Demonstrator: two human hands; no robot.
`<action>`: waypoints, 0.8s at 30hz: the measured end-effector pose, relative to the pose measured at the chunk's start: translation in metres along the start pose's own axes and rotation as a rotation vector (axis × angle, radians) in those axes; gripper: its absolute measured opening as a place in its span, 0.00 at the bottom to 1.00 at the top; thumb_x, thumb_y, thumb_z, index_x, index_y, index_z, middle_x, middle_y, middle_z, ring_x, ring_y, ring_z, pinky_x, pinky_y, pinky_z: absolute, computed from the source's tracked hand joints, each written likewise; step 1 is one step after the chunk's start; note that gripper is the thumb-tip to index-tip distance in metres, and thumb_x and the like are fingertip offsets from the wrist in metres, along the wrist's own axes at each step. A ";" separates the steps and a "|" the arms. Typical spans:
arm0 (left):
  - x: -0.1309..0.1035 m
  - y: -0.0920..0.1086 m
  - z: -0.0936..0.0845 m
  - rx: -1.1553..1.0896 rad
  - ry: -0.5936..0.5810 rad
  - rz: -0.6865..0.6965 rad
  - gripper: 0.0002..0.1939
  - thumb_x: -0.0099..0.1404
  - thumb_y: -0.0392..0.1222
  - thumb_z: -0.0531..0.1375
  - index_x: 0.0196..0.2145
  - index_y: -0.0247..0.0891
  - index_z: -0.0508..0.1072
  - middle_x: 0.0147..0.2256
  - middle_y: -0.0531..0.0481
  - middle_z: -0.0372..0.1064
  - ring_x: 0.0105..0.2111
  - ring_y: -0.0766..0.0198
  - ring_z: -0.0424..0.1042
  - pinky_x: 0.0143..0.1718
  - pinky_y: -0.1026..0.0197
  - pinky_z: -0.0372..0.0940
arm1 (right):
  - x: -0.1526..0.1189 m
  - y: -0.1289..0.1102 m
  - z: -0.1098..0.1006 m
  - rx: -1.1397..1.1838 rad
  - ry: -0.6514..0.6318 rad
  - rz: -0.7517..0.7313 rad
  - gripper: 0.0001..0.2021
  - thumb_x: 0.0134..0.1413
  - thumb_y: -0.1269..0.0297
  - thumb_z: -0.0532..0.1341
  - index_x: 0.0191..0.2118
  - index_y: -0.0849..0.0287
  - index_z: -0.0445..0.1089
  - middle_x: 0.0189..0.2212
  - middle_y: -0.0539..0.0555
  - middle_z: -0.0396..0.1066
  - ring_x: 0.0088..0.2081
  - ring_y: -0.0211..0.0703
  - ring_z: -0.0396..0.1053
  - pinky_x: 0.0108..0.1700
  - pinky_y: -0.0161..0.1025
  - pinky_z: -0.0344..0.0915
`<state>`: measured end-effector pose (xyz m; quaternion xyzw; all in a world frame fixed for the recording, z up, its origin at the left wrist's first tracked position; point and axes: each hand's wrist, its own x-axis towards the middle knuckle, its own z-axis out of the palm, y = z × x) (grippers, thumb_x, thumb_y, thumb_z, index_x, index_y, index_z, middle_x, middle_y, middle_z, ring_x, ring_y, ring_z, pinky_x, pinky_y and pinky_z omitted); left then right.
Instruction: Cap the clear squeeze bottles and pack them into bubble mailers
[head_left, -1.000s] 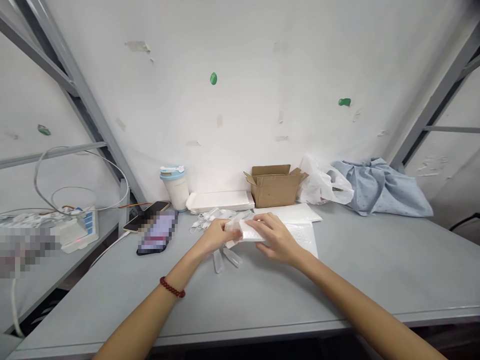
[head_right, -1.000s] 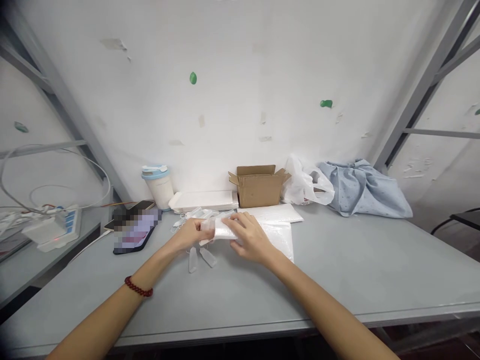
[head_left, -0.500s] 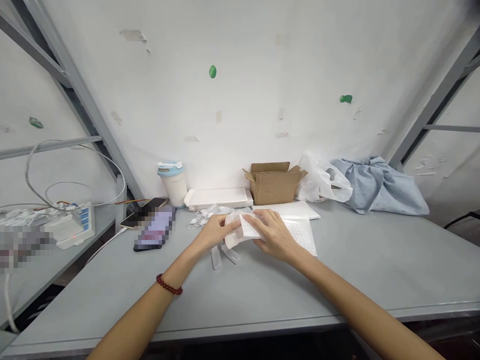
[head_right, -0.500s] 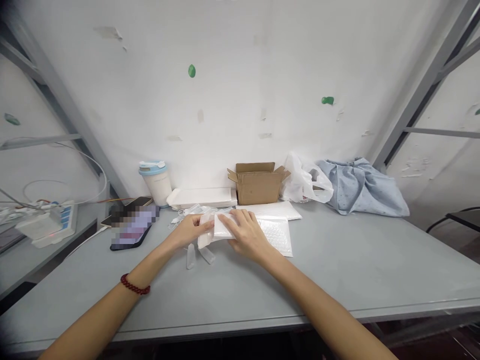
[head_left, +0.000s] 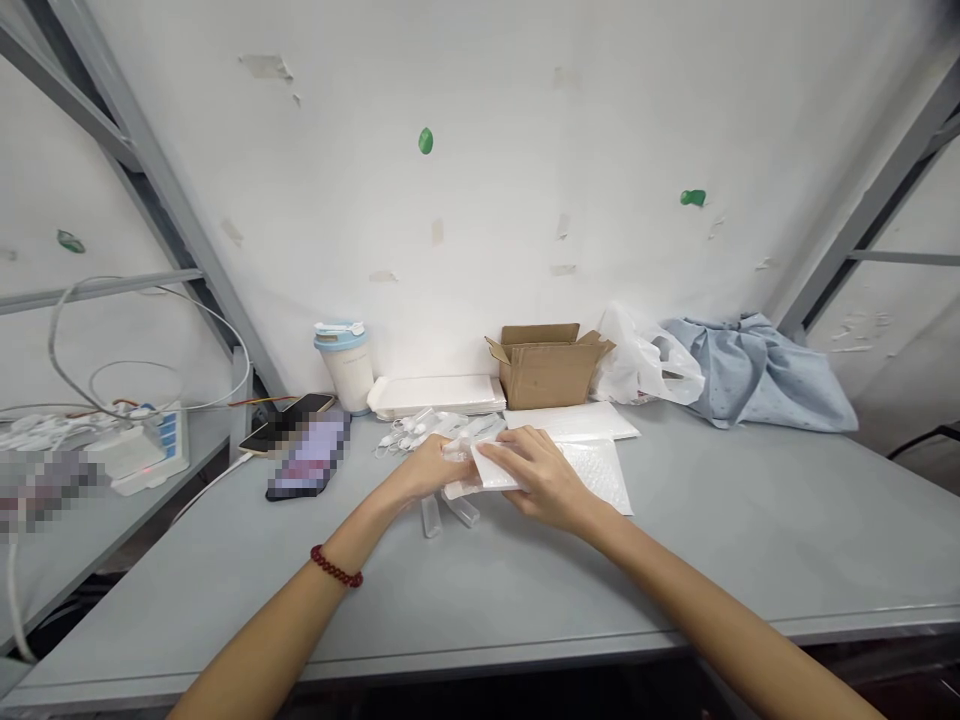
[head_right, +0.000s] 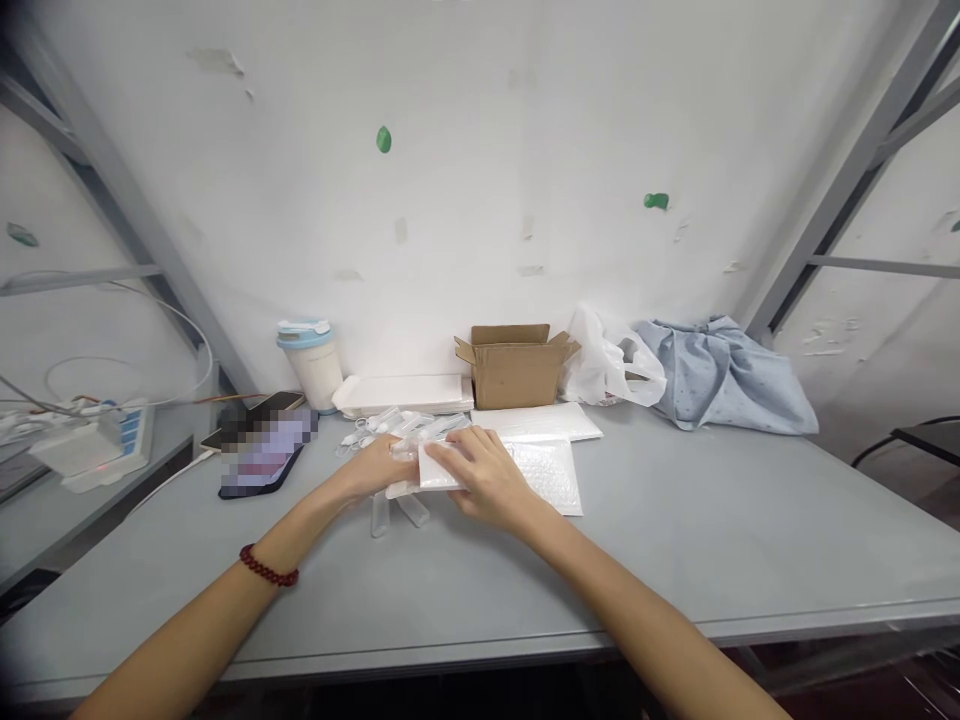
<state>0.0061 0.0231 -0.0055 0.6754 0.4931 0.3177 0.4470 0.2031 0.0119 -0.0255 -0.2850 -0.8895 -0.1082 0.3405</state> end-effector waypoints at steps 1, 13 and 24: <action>0.000 -0.001 -0.002 -0.019 -0.028 -0.001 0.12 0.48 0.47 0.61 0.21 0.34 0.70 0.19 0.53 0.64 0.21 0.66 0.62 0.21 0.66 0.55 | 0.000 0.000 0.000 0.003 0.008 -0.001 0.23 0.46 0.75 0.56 0.51 0.59 0.62 0.42 0.61 0.63 0.42 0.48 0.60 0.41 0.44 0.59; 0.001 0.002 0.010 0.037 0.047 0.096 0.09 0.49 0.40 0.58 0.16 0.37 0.62 0.17 0.57 0.56 0.19 0.69 0.56 0.20 0.66 0.50 | 0.000 -0.004 0.001 0.036 -0.030 -0.018 0.23 0.47 0.74 0.56 0.52 0.58 0.60 0.42 0.61 0.62 0.41 0.48 0.59 0.40 0.44 0.59; -0.017 0.021 -0.016 0.273 -0.202 0.066 0.13 0.53 0.46 0.58 0.34 0.36 0.71 0.26 0.52 0.69 0.23 0.65 0.67 0.25 0.64 0.61 | -0.003 0.027 -0.005 -0.030 0.057 0.157 0.25 0.46 0.73 0.56 0.54 0.58 0.58 0.42 0.60 0.62 0.42 0.49 0.60 0.42 0.46 0.61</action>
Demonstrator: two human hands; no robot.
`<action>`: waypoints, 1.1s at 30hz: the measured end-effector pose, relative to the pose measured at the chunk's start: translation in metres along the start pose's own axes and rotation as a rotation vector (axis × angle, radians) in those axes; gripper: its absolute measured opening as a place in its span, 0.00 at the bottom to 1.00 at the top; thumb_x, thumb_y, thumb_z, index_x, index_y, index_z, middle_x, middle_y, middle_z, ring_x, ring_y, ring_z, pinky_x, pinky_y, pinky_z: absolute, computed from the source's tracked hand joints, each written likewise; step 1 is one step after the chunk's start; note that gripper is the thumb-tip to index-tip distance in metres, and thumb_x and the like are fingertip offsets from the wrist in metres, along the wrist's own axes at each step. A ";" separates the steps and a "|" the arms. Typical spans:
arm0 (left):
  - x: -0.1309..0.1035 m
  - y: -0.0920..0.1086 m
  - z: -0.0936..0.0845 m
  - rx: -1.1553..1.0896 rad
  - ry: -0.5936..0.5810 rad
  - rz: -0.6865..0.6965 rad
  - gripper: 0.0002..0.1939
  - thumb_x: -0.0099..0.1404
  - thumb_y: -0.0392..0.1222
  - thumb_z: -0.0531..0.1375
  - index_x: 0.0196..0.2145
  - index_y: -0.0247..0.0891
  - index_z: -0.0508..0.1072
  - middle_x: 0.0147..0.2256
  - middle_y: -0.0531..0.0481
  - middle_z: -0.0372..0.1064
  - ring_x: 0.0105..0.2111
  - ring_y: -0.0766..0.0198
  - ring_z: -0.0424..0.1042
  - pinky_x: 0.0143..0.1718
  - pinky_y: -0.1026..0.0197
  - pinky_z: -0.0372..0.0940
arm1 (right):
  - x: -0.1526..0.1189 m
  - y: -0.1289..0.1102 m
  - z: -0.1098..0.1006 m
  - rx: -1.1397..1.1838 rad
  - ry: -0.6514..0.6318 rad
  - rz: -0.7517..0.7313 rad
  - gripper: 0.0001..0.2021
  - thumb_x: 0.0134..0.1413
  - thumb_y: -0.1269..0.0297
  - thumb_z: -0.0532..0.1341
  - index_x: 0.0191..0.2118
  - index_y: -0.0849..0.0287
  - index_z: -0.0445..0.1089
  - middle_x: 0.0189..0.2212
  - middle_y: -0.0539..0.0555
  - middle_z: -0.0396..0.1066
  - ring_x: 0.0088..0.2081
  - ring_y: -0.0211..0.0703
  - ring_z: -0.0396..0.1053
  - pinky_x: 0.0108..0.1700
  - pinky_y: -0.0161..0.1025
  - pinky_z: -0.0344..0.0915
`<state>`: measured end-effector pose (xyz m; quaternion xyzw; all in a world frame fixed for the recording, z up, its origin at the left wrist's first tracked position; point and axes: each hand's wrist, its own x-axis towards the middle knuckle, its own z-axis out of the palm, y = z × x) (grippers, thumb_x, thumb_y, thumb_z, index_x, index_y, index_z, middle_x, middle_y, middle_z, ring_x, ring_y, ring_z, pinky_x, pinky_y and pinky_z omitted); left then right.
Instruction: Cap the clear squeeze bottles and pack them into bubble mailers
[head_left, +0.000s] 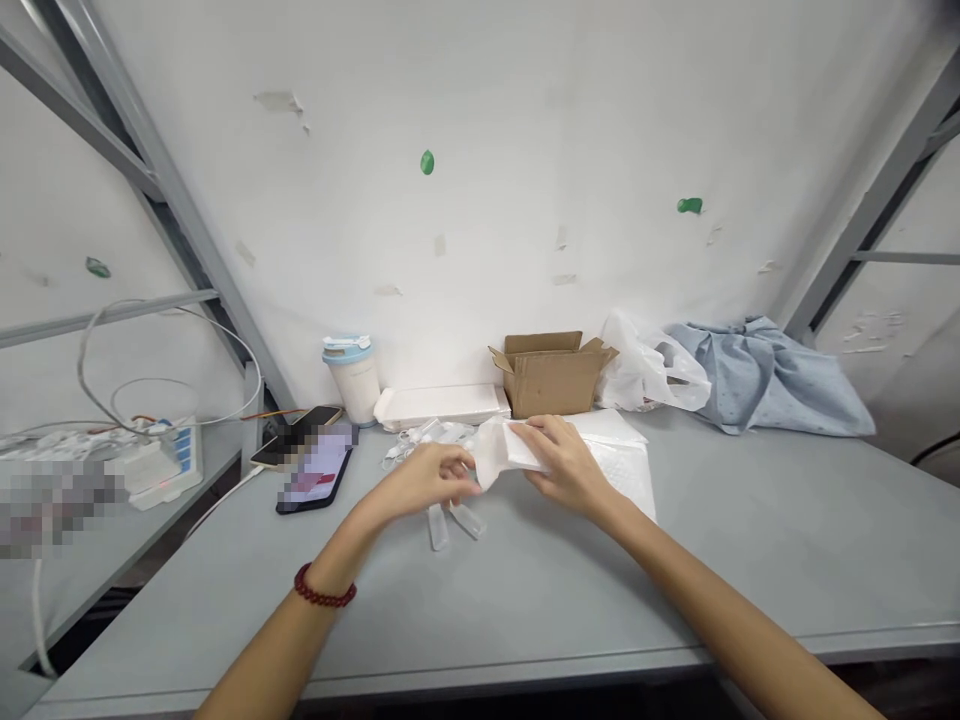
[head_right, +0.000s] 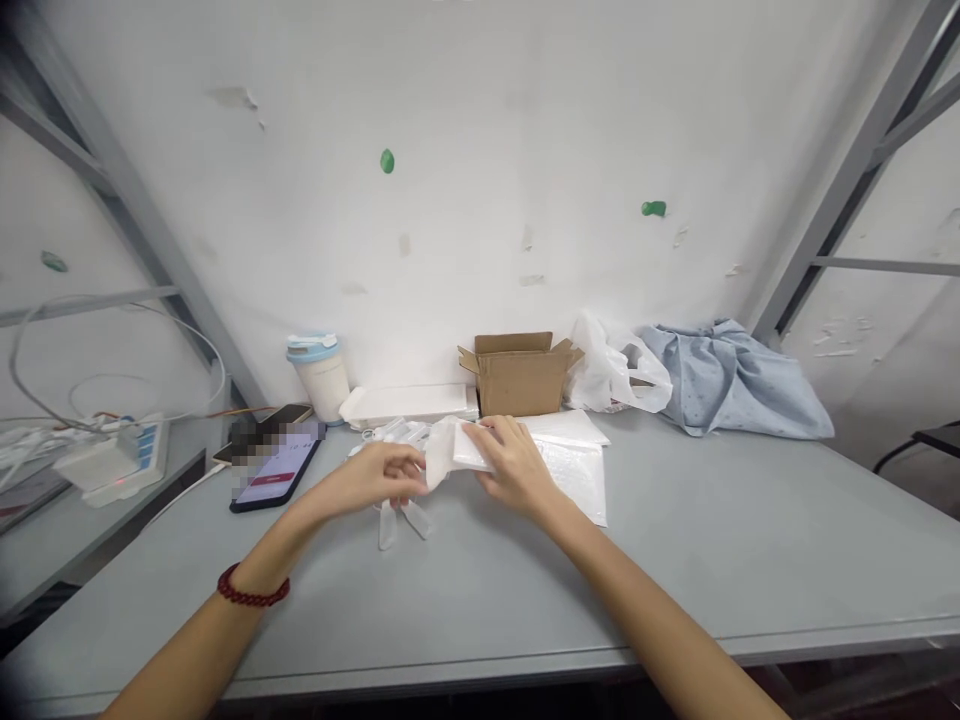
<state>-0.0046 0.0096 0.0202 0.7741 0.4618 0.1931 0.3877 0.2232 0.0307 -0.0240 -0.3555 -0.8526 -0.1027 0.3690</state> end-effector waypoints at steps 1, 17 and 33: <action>-0.003 -0.001 0.001 0.097 -0.049 0.012 0.15 0.51 0.43 0.59 0.38 0.37 0.70 0.30 0.51 0.70 0.26 0.64 0.68 0.28 0.63 0.62 | 0.000 0.004 -0.001 -0.014 0.003 0.023 0.25 0.46 0.73 0.57 0.53 0.58 0.59 0.41 0.60 0.62 0.41 0.50 0.61 0.41 0.46 0.61; 0.000 0.012 0.004 -0.426 0.501 0.279 0.15 0.54 0.43 0.61 0.37 0.39 0.60 0.33 0.50 0.67 0.31 0.65 0.69 0.28 0.63 0.66 | 0.000 0.004 0.004 0.027 -0.049 0.063 0.25 0.44 0.74 0.57 0.52 0.58 0.59 0.41 0.60 0.61 0.42 0.49 0.62 0.42 0.46 0.61; 0.016 0.000 0.034 -0.450 0.725 0.101 0.13 0.56 0.47 0.58 0.35 0.35 0.69 0.31 0.50 0.71 0.32 0.63 0.71 0.34 0.63 0.64 | 0.000 -0.010 0.004 0.052 -0.004 0.039 0.23 0.46 0.73 0.56 0.51 0.58 0.59 0.42 0.60 0.61 0.44 0.49 0.61 0.43 0.45 0.60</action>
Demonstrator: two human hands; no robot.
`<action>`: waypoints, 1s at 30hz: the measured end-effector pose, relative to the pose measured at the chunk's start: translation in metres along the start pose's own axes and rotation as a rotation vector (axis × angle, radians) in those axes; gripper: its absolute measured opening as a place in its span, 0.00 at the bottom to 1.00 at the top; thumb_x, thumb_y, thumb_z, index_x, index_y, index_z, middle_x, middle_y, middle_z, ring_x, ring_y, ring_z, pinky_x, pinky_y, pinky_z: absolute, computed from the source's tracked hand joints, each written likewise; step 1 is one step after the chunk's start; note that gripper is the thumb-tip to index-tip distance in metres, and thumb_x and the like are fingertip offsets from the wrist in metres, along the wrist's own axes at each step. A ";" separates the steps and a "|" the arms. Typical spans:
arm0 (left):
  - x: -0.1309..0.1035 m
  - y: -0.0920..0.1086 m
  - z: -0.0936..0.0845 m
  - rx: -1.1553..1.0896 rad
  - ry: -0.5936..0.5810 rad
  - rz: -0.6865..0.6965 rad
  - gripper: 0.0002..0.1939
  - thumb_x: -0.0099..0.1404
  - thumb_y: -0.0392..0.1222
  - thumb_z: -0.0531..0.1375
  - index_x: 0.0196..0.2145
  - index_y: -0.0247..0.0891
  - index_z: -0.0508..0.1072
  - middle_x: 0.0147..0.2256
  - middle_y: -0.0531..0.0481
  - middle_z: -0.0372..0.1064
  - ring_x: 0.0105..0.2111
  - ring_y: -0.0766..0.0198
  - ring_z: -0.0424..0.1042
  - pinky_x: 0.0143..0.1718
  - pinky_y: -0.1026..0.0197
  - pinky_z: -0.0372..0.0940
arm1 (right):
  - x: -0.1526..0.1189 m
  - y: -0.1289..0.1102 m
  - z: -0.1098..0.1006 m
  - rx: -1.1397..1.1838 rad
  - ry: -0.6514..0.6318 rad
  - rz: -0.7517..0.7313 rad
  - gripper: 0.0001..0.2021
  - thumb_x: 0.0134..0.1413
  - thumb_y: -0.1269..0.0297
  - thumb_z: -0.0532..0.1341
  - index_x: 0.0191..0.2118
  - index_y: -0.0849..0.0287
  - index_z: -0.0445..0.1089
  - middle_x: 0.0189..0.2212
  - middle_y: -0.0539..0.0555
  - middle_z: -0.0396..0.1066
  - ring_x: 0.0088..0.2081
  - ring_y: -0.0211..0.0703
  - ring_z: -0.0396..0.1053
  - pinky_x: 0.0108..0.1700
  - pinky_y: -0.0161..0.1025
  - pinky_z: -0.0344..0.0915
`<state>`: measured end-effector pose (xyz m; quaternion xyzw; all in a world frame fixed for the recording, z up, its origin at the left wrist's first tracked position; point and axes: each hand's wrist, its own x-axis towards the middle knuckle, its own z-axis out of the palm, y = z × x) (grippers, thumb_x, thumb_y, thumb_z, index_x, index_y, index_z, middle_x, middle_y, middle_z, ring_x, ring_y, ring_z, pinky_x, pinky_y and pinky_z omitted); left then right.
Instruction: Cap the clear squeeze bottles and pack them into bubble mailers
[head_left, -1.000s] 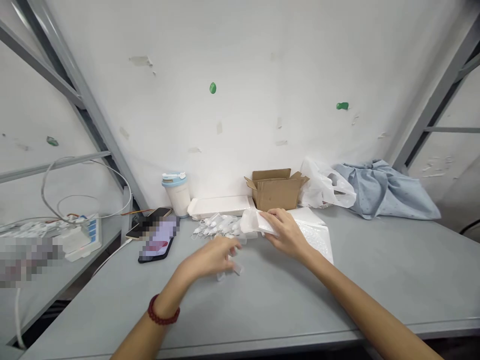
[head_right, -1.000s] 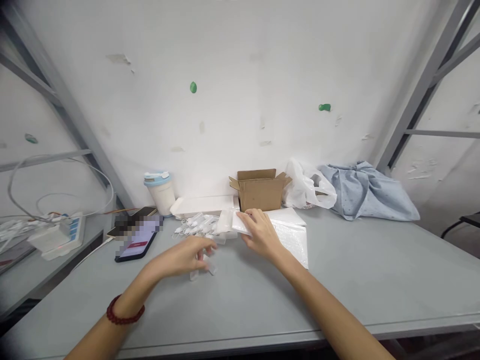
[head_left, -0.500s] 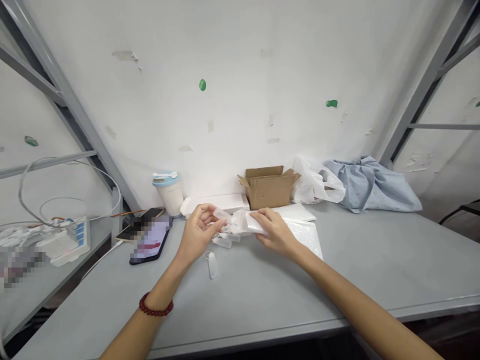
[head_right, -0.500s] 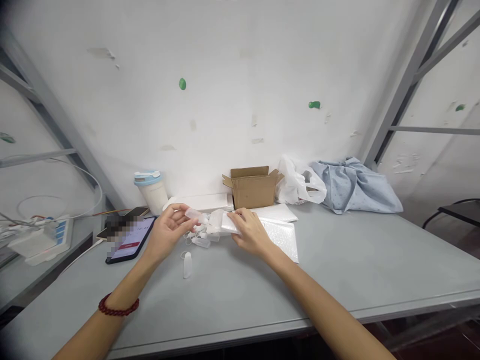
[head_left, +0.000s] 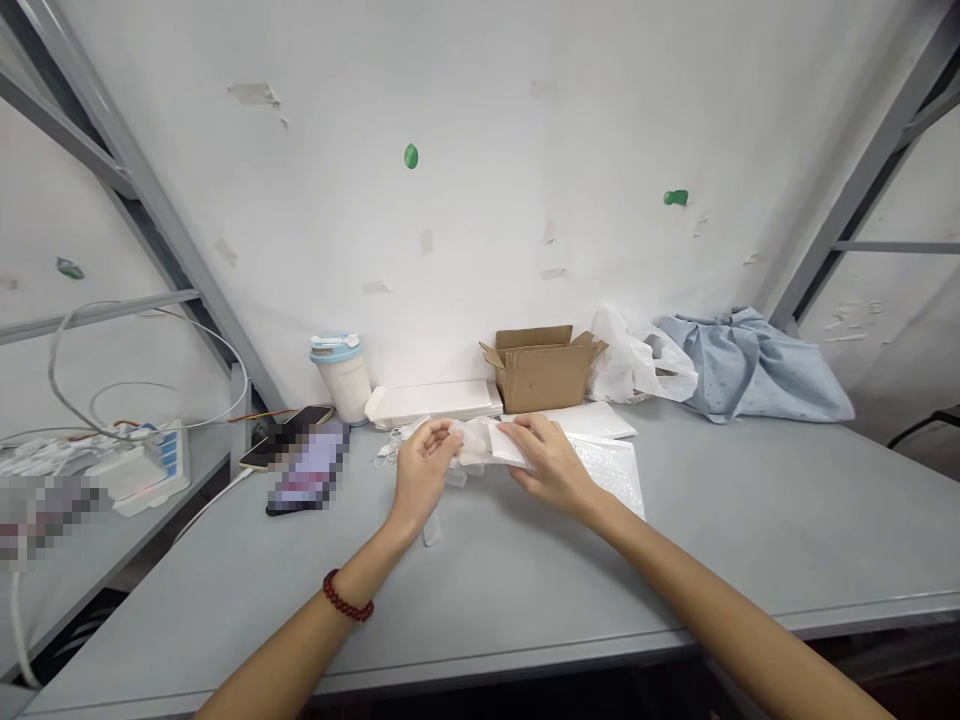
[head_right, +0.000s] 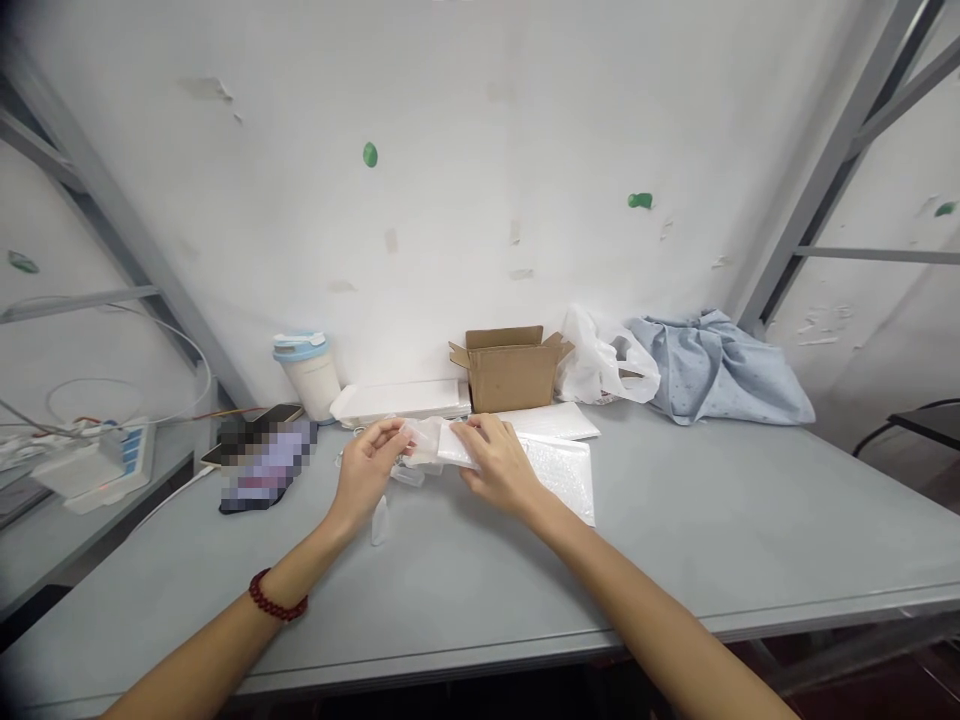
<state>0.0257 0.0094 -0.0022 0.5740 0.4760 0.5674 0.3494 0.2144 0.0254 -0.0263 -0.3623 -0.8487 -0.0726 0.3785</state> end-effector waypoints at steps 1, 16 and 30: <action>0.001 -0.001 0.000 0.034 0.017 0.002 0.13 0.57 0.47 0.58 0.35 0.35 0.70 0.32 0.49 0.71 0.34 0.62 0.70 0.34 0.63 0.63 | 0.000 0.000 0.000 0.002 -0.001 0.005 0.23 0.46 0.73 0.56 0.51 0.58 0.60 0.42 0.60 0.61 0.44 0.49 0.61 0.43 0.45 0.60; -0.002 -0.008 0.001 0.281 -0.132 0.052 0.11 0.56 0.47 0.58 0.33 0.43 0.78 0.46 0.46 0.66 0.48 0.54 0.62 0.44 0.56 0.60 | -0.002 0.006 0.002 -0.015 0.015 0.043 0.22 0.45 0.73 0.56 0.50 0.58 0.62 0.40 0.59 0.62 0.41 0.48 0.61 0.41 0.44 0.60; 0.010 -0.002 -0.016 -0.062 -0.436 -0.239 0.15 0.51 0.46 0.64 0.36 0.37 0.77 0.31 0.49 0.74 0.30 0.63 0.71 0.36 0.60 0.66 | 0.000 -0.002 -0.005 0.107 0.058 -0.032 0.24 0.47 0.71 0.57 0.53 0.53 0.59 0.41 0.58 0.61 0.41 0.48 0.62 0.41 0.45 0.62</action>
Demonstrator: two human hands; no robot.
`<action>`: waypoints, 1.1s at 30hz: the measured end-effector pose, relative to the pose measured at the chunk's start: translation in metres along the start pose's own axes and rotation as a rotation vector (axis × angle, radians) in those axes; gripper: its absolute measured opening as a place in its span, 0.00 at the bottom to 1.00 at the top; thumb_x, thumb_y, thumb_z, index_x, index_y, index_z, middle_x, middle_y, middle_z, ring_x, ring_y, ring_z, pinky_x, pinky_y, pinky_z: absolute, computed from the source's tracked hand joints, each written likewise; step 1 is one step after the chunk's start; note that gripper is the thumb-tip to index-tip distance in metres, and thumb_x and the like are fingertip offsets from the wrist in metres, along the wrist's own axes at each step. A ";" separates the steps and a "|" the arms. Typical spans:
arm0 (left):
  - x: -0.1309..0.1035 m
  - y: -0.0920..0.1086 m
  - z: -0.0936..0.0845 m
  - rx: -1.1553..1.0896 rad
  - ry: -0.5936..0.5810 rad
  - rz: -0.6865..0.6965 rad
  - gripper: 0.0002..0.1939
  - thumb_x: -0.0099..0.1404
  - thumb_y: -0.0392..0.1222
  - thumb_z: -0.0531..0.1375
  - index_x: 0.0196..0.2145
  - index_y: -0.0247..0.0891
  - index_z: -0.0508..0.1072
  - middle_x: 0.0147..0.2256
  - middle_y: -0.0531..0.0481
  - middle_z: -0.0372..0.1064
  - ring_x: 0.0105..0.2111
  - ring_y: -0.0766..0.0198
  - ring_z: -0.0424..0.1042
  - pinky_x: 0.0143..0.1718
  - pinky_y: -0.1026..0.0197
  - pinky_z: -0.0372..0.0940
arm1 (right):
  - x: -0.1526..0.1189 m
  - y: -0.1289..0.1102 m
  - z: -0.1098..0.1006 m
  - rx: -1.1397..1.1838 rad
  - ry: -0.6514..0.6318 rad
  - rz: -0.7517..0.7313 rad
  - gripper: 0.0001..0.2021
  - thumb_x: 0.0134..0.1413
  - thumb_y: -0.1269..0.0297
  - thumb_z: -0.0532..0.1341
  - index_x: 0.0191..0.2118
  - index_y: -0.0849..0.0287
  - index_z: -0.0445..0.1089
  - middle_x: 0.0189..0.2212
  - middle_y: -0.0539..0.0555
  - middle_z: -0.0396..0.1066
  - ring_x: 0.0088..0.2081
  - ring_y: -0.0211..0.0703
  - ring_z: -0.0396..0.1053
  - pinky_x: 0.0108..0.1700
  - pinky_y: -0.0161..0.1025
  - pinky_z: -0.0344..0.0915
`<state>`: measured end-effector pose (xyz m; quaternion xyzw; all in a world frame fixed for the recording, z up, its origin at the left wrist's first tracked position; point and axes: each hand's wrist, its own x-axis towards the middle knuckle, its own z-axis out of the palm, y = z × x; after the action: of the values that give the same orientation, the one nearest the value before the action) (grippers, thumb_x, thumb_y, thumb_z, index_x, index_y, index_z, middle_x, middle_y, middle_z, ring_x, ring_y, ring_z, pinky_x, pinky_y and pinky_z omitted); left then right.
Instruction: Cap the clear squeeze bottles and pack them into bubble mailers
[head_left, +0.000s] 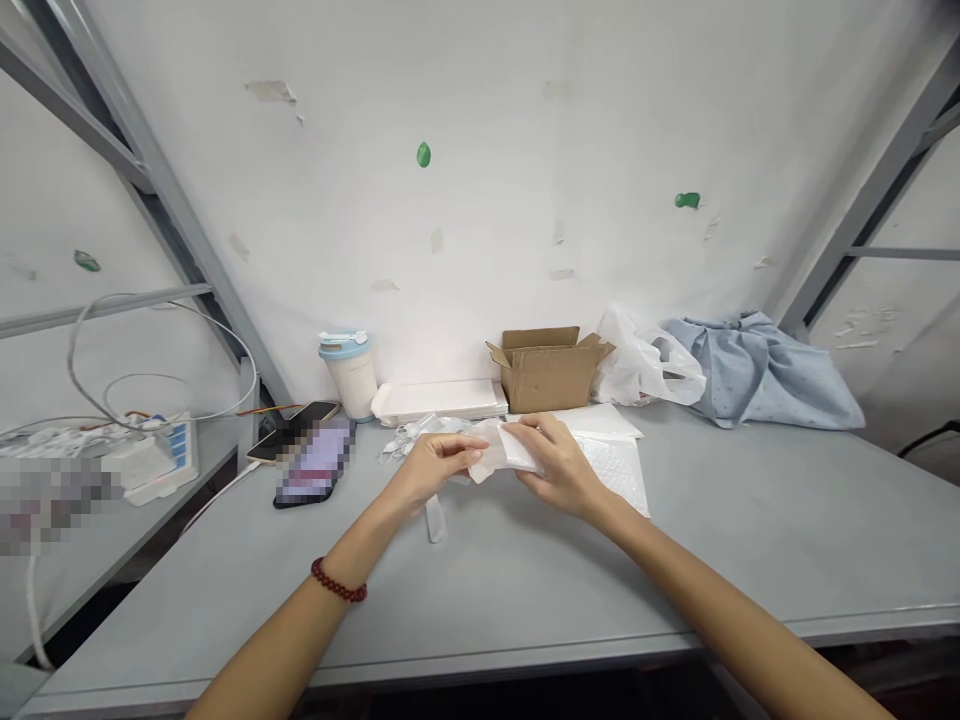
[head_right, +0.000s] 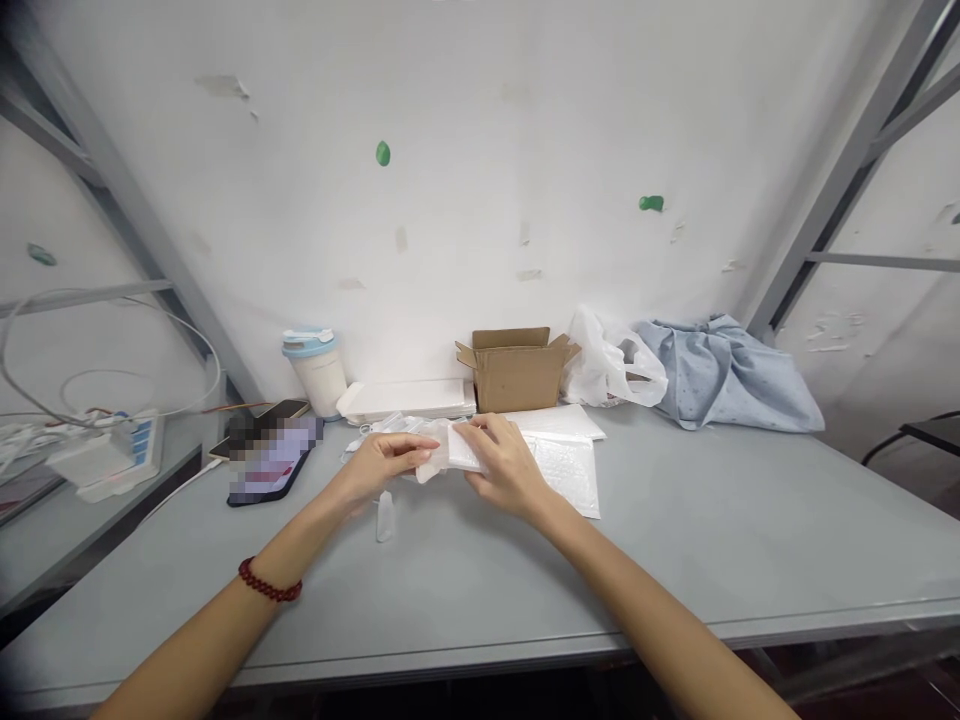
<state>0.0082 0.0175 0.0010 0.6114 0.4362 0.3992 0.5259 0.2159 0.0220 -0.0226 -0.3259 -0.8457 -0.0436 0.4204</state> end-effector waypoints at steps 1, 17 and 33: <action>0.000 0.000 0.001 0.025 0.038 0.016 0.14 0.50 0.45 0.64 0.34 0.36 0.77 0.29 0.49 0.74 0.29 0.64 0.70 0.34 0.61 0.66 | 0.000 0.000 0.000 0.013 0.003 -0.007 0.24 0.47 0.72 0.57 0.53 0.53 0.59 0.41 0.58 0.61 0.41 0.48 0.62 0.41 0.45 0.62; -0.007 0.001 0.005 0.659 -0.076 0.149 0.18 0.57 0.44 0.54 0.45 0.39 0.70 0.37 0.48 0.72 0.31 0.61 0.67 0.34 0.61 0.61 | -0.005 0.002 0.011 -0.077 -0.062 -0.060 0.22 0.42 0.76 0.57 0.47 0.60 0.62 0.40 0.59 0.63 0.40 0.47 0.61 0.39 0.43 0.59; -0.007 0.005 0.011 0.393 -0.155 0.144 0.15 0.58 0.46 0.55 0.22 0.33 0.73 0.19 0.54 0.64 0.21 0.70 0.58 0.24 0.67 0.53 | -0.004 -0.005 0.007 -0.057 -0.181 -0.060 0.22 0.46 0.70 0.59 0.50 0.62 0.61 0.41 0.59 0.65 0.40 0.48 0.60 0.42 0.43 0.57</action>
<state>0.0170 0.0075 0.0046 0.7604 0.4191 0.2948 0.3990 0.2101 0.0183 -0.0287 -0.3148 -0.8879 -0.0505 0.3316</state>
